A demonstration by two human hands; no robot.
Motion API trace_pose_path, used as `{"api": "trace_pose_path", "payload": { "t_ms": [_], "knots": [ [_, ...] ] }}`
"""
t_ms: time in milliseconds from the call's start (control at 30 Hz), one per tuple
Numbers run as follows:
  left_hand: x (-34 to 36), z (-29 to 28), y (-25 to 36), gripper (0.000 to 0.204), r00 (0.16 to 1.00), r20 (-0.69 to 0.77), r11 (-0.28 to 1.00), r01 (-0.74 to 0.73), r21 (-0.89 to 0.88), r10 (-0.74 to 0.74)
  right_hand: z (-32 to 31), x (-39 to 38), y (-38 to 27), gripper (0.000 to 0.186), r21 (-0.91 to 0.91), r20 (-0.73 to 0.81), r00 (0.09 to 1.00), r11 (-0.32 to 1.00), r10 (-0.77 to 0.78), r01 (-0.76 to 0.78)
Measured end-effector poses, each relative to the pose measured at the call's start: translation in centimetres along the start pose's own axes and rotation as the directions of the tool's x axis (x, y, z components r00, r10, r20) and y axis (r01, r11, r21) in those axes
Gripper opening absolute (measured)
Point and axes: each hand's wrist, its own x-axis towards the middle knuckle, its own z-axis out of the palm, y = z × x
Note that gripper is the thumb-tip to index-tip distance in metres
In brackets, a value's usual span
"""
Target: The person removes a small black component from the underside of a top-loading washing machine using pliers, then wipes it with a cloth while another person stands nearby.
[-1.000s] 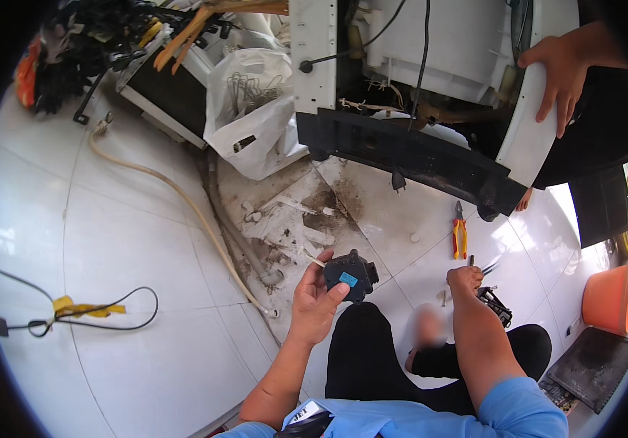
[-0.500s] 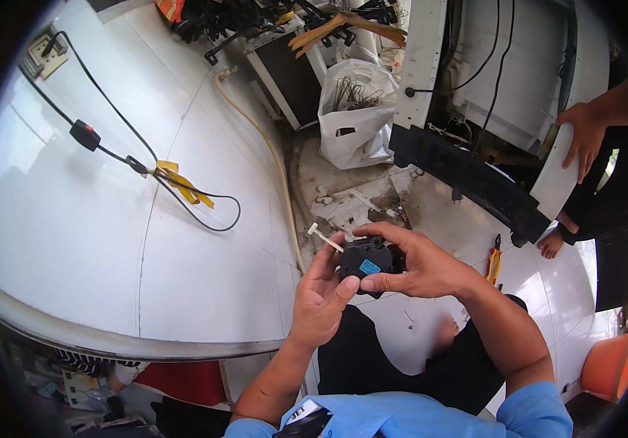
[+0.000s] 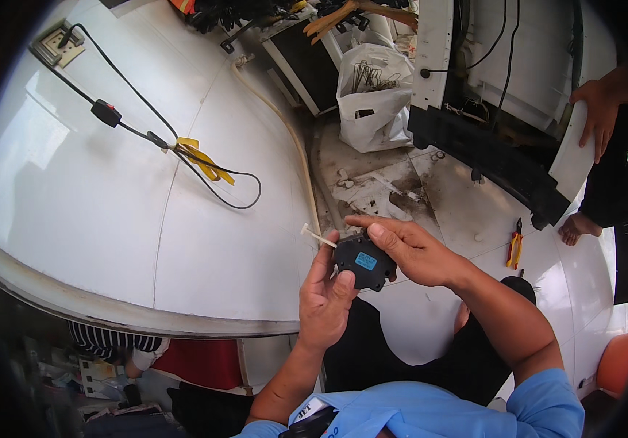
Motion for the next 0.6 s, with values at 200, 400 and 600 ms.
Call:
{"api": "trace_pose_path", "payload": {
  "t_ms": [200,400,600],
  "knots": [
    [-0.2,-0.5,0.7,0.068,0.995,-0.06,0.996,-0.083,0.031,0.085,0.2,0.1,-0.3,0.072,0.11,0.148,0.988,0.994,-0.032,0.016],
    [0.2,0.2,1.6,0.063,0.987,-0.14,0.997,0.069,-0.033,-0.073,1.1,1.5,1.0,0.092,-0.494,0.061,0.805,0.683,-0.591,0.538],
    [0.3,-2.0,1.2,0.062,0.994,-0.086,0.932,0.032,-0.36,-0.068,2.4,1.9,-0.1,0.066,-0.371,0.066,0.542,0.484,-0.838,0.793]
  ]
}}
